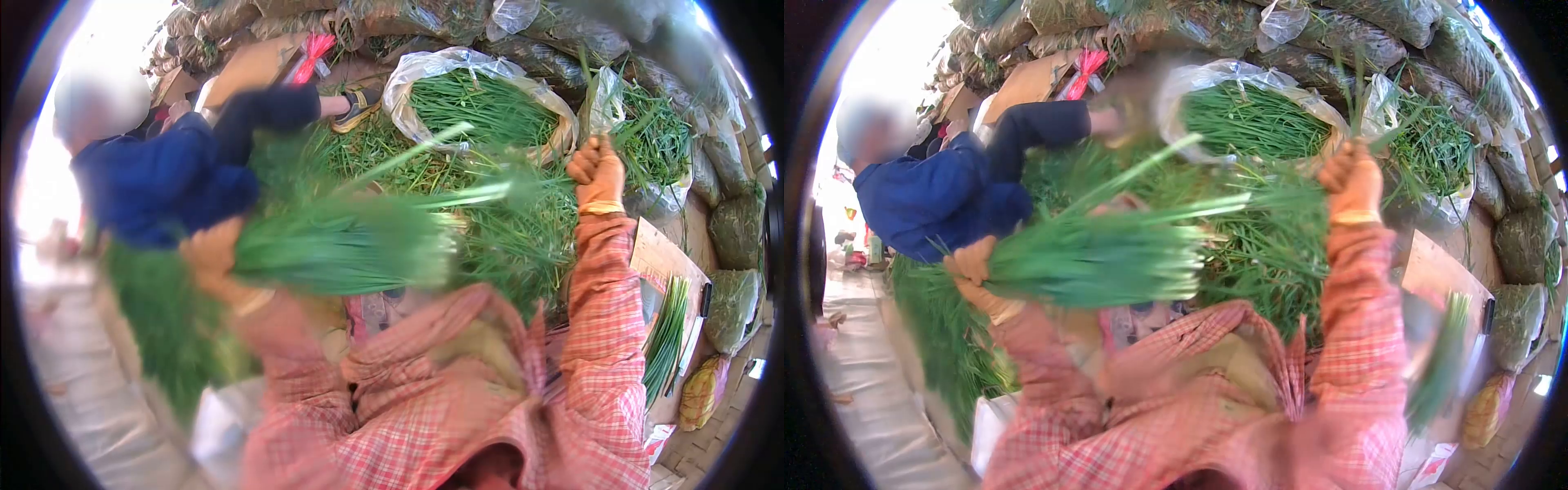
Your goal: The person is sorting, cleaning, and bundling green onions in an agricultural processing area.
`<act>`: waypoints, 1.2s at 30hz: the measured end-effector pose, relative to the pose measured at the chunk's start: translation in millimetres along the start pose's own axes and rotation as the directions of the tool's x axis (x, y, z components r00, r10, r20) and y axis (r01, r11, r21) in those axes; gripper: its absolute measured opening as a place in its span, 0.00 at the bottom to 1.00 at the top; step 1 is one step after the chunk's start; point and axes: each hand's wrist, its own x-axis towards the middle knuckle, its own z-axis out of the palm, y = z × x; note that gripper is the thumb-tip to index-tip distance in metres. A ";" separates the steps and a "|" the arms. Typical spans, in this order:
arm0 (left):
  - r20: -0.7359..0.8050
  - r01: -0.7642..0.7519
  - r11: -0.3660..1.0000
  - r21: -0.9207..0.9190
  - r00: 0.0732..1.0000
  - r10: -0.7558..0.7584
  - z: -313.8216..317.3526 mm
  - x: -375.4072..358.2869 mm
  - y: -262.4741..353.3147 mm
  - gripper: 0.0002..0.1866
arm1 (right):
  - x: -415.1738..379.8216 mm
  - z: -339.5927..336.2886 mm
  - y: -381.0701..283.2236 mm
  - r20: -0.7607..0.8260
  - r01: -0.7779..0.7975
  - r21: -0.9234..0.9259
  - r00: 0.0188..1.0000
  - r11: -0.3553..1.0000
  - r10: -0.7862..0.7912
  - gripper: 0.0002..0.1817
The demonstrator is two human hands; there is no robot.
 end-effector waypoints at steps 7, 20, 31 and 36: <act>-0.041 -0.177 0.887 0.426 0.976 0.214 -68.3 -37.5 1.5 0.15 | 6.8 -135.8 1.9 0.260 0.162 -0.862 0.955 -0.481 -0.145 0.23; 0.193 -0.157 -0.156 0.975 0.948 0.254 -110.4 -55.9 7.6 0.10 | -114.9 14.6 147.0 0.170 -0.430 -0.554 0.779 0.712 0.603 0.16; 0.539 -0.453 -0.606 0.654 0.841 -0.047 -94.5 -53.2 -3.2 0.10 | -139.4 1.5 128.1 0.805 0.769 -0.583 0.590 0.263 0.060 0.12; 0.583 -0.474 -0.568 0.673 0.812 0.014 -84.1 -54.3 -8.9 0.10 | -142.9 -8.0 131.4 0.409 0.122 -0.804 0.824 0.582 0.393 0.11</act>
